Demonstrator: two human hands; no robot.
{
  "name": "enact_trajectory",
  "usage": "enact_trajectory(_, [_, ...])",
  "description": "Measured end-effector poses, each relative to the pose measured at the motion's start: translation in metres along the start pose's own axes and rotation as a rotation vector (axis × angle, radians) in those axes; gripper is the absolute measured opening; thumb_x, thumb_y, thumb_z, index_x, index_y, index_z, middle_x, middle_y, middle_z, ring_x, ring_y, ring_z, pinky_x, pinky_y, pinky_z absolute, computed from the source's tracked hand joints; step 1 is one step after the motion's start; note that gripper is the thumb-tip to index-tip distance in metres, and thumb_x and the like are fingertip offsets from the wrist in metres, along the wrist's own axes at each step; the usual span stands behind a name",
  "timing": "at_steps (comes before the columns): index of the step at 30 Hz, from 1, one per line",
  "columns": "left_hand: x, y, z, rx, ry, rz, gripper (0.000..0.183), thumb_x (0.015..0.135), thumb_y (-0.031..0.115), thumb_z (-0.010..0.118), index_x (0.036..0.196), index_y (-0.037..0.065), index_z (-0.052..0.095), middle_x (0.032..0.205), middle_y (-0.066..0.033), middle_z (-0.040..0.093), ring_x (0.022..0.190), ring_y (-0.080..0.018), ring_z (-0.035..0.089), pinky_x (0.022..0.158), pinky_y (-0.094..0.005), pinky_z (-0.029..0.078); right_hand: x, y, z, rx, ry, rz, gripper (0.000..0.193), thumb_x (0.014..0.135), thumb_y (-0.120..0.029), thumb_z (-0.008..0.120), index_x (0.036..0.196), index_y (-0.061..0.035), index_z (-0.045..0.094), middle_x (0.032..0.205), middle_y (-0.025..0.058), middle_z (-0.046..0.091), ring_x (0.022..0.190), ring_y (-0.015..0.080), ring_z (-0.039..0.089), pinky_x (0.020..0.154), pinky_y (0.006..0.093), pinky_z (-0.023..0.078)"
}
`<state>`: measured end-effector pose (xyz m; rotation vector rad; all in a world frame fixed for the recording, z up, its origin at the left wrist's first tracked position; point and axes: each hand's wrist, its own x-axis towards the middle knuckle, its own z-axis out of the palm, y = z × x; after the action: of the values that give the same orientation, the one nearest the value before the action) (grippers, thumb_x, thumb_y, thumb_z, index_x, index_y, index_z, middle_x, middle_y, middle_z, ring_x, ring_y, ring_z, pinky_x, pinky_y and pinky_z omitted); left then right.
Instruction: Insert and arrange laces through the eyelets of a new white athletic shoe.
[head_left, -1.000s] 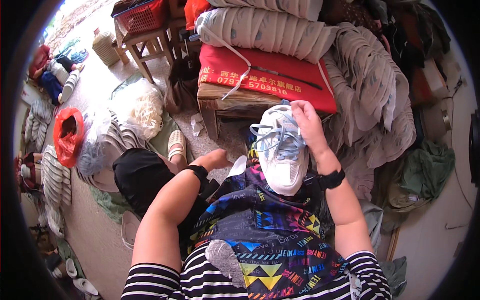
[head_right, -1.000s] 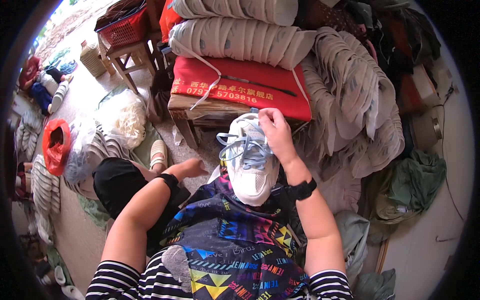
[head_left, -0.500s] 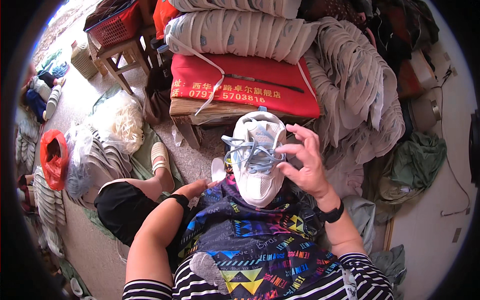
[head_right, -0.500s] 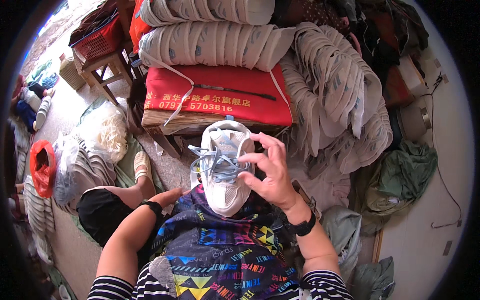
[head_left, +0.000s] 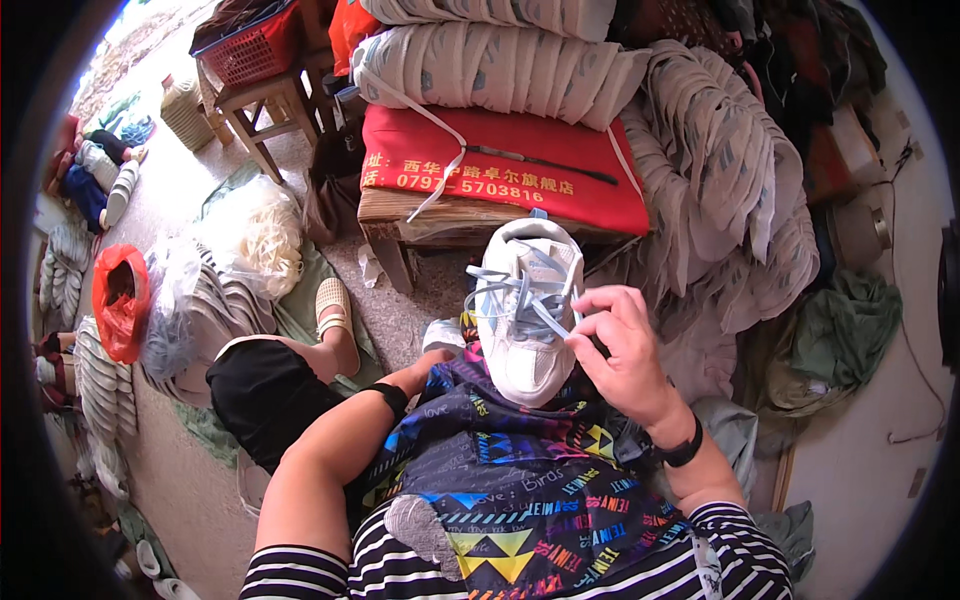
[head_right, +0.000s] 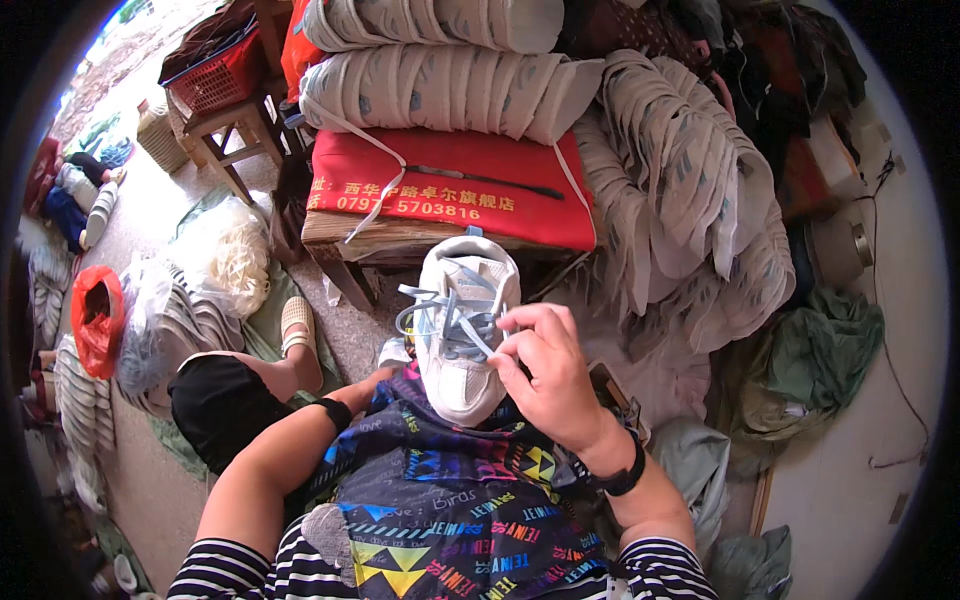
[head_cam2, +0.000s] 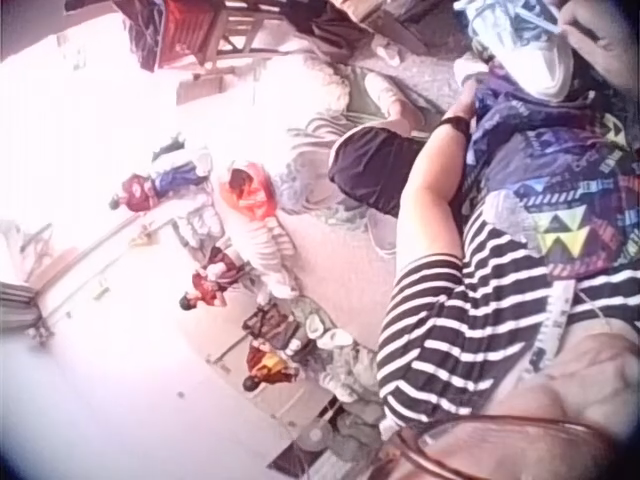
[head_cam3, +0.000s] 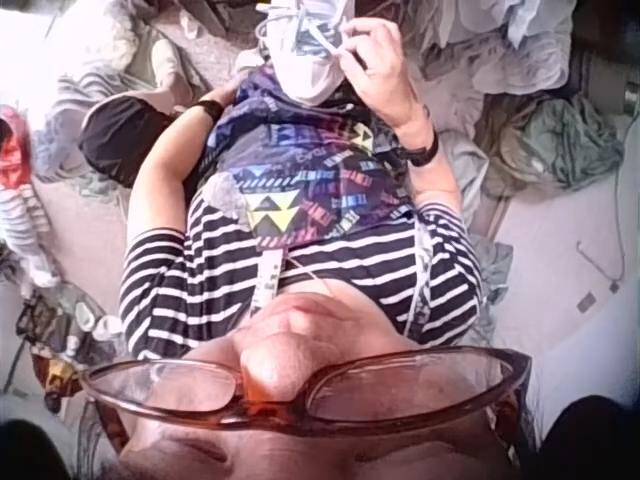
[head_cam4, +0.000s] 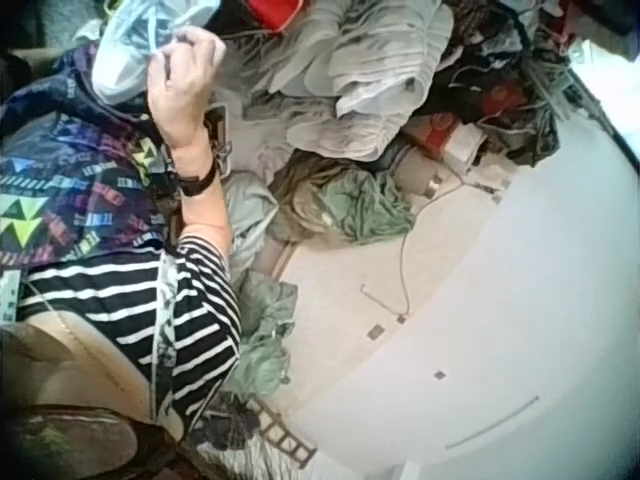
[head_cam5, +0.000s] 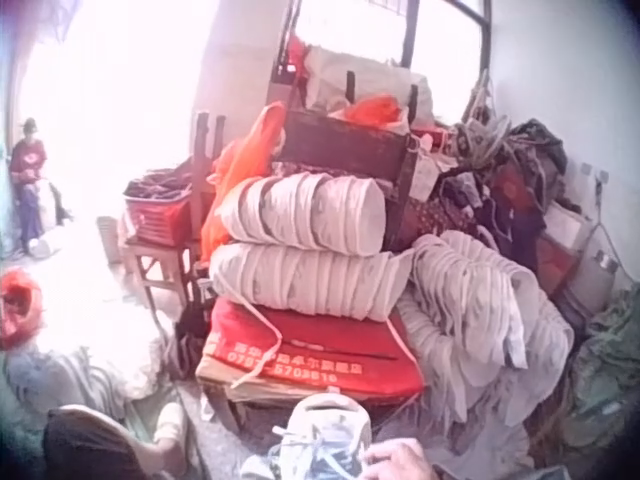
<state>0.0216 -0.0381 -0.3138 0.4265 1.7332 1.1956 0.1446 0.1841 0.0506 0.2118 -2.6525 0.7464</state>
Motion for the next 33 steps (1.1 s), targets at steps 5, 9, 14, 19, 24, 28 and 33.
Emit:
enact_trajectory(5, [0.013, 0.004, -0.003, -0.020, 0.101, -0.008, 0.036, 0.089, 0.030, 0.061, 0.106, -0.002, 0.067, 0.101, -0.0123, 0.069, 0.091, -0.0191, 0.063, 0.078, -0.0367, 0.050, -0.011, -0.002, 0.002, 0.040, -0.003, 0.146, 0.013, 0.077, -0.001, 0.069, 0.086, -0.0031, 0.059, 0.105, 0.0113, 0.056, 0.100, 0.0305, 0.051, 0.088, 0.0390, 0.043])
enact_trajectory(9, [0.000, 0.032, -0.012, -0.063, 0.158, -0.172, 0.036, 0.089, 0.029, 0.059, 0.103, -0.004, 0.067, 0.096, -0.0128, 0.069, 0.087, -0.0203, 0.064, 0.076, -0.0342, 0.051, -0.022, 0.005, 0.007, 0.020, 0.022, 0.245, 0.017, 0.080, -0.002, 0.068, 0.096, -0.0026, 0.060, 0.115, 0.0128, 0.056, 0.105, 0.0293, 0.053, 0.090, 0.0381, 0.044])
enact_trajectory(14, [-0.018, 0.079, -0.028, -0.499, -0.035, -0.285, 0.042, 0.095, 0.041, 0.047, 0.103, 0.004, 0.066, 0.095, -0.0039, 0.065, 0.079, -0.0184, 0.057, 0.072, -0.0312, 0.045, -0.035, 0.012, 0.010, 0.289, 0.078, 0.423, 0.025, 0.085, 0.000, 0.063, 0.109, -0.0005, 0.056, 0.124, 0.0134, 0.053, 0.105, 0.0221, 0.058, 0.084, 0.0323, 0.051])
enact_trajectory(19, [-0.027, 0.087, -0.029, -0.584, 0.091, -0.310, 0.045, 0.095, 0.045, 0.052, 0.109, 0.004, 0.063, 0.094, -0.0050, 0.066, 0.077, -0.0168, 0.059, 0.072, -0.0308, 0.047, -0.036, 0.011, 0.003, 0.348, 0.127, 0.454, 0.018, 0.088, 0.000, 0.060, 0.106, -0.0004, 0.058, 0.121, 0.0112, 0.055, 0.101, 0.0159, 0.059, 0.082, 0.0281, 0.050])
enact_trajectory(24, [-0.009, 0.062, -0.024, -0.087, 0.082, -0.195, 0.051, 0.085, 0.052, 0.068, 0.096, 0.002, 0.070, 0.087, -0.0079, 0.068, 0.076, -0.0166, 0.062, 0.069, -0.0311, 0.051, -0.022, 0.001, 0.007, 0.369, 0.095, 0.359, 0.014, 0.087, 0.002, 0.061, 0.101, 0.0000, 0.060, 0.112, 0.0104, 0.058, 0.096, 0.0176, 0.060, 0.080, 0.0284, 0.051])
enact_trajectory(28, [0.010, 0.042, -0.016, 0.045, 0.062, -0.131, 0.056, 0.081, 0.050, 0.070, 0.100, -0.003, 0.071, 0.096, -0.0123, 0.072, 0.086, -0.0203, 0.067, 0.079, -0.0305, 0.052, -0.013, -0.007, 0.014, 0.305, 0.094, 0.261, 0.012, 0.086, 0.002, 0.061, 0.097, -0.0007, 0.060, 0.108, 0.0115, 0.060, 0.096, 0.0224, 0.061, 0.082, 0.0307, 0.050])
enact_trajectory(33, [0.003, 0.037, -0.017, 0.203, -0.015, -0.098, 0.059, 0.082, 0.054, 0.068, 0.104, -0.001, 0.072, 0.099, -0.0144, 0.072, 0.096, -0.0209, 0.067, 0.087, -0.0321, 0.049, -0.007, -0.013, 0.019, 0.260, 0.061, 0.230, 0.011, 0.085, 0.002, 0.062, 0.095, -0.0014, 0.061, 0.104, 0.0119, 0.062, 0.097, 0.0261, 0.061, 0.086, 0.0339, 0.048])
